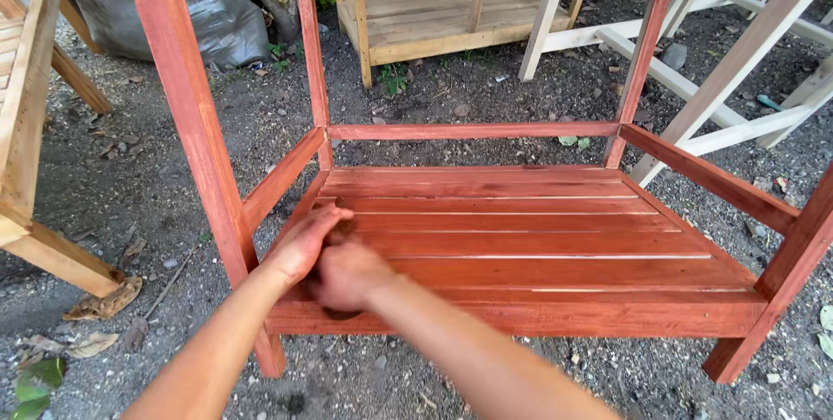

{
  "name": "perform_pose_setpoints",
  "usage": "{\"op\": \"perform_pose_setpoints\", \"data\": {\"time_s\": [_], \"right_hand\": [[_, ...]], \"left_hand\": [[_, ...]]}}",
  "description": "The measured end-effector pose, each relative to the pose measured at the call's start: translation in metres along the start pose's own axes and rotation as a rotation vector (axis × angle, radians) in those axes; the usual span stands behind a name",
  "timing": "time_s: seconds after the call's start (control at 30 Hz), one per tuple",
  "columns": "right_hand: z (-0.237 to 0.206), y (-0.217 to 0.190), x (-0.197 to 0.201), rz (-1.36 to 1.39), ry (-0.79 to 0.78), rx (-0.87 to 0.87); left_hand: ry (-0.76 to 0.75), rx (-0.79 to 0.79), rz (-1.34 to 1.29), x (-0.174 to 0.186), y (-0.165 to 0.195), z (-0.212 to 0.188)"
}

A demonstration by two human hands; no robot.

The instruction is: The person wipes the slatted seat and frame of a reddish-brown wooden stand using a brown cloth. They move the cloth back and forth across the slats and along the frame edges, occasionally repositioning the cloth to reach different areas.

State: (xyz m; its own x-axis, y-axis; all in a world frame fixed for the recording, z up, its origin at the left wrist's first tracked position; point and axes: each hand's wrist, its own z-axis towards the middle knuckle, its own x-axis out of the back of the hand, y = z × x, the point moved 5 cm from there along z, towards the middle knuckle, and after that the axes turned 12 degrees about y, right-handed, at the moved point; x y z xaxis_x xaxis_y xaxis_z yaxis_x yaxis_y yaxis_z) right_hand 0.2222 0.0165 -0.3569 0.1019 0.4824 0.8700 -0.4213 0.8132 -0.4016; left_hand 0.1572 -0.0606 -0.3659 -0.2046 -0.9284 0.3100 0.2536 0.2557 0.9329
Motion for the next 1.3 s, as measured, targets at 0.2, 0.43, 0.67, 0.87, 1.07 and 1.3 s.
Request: {"op": "perform_pose_setpoints", "data": {"time_s": [0.2, 0.43, 0.67, 0.87, 1.07, 1.3], "right_hand": [[-0.101, 0.139, 0.091, -0.066, -0.017, -0.137], [-0.192, 0.227, 0.162, -0.117, 0.179, -0.261], [-0.184, 0.276, 0.172, 0.635, 0.561, -0.511], [-0.138, 0.270, 0.193, 1.067, 0.515, -0.895], [-0.076, 0.263, 0.137, 1.302, 0.338, -1.058], [-0.056, 0.274, 0.132, 1.606, 0.424, -0.688]], "left_hand": [[-0.281, -0.096, 0.647, -0.083, 0.018, -0.033], [-0.338, 0.000, 0.899, -0.199, 0.075, -0.014], [0.077, 0.179, 0.150, -0.217, 0.070, 0.024], [0.120, 0.188, -0.866, -0.217, 0.109, 0.072], [0.047, 0.313, -1.208, -0.226, 0.138, 0.100], [0.083, 0.337, -1.114, -0.224, 0.139, 0.115]]}}
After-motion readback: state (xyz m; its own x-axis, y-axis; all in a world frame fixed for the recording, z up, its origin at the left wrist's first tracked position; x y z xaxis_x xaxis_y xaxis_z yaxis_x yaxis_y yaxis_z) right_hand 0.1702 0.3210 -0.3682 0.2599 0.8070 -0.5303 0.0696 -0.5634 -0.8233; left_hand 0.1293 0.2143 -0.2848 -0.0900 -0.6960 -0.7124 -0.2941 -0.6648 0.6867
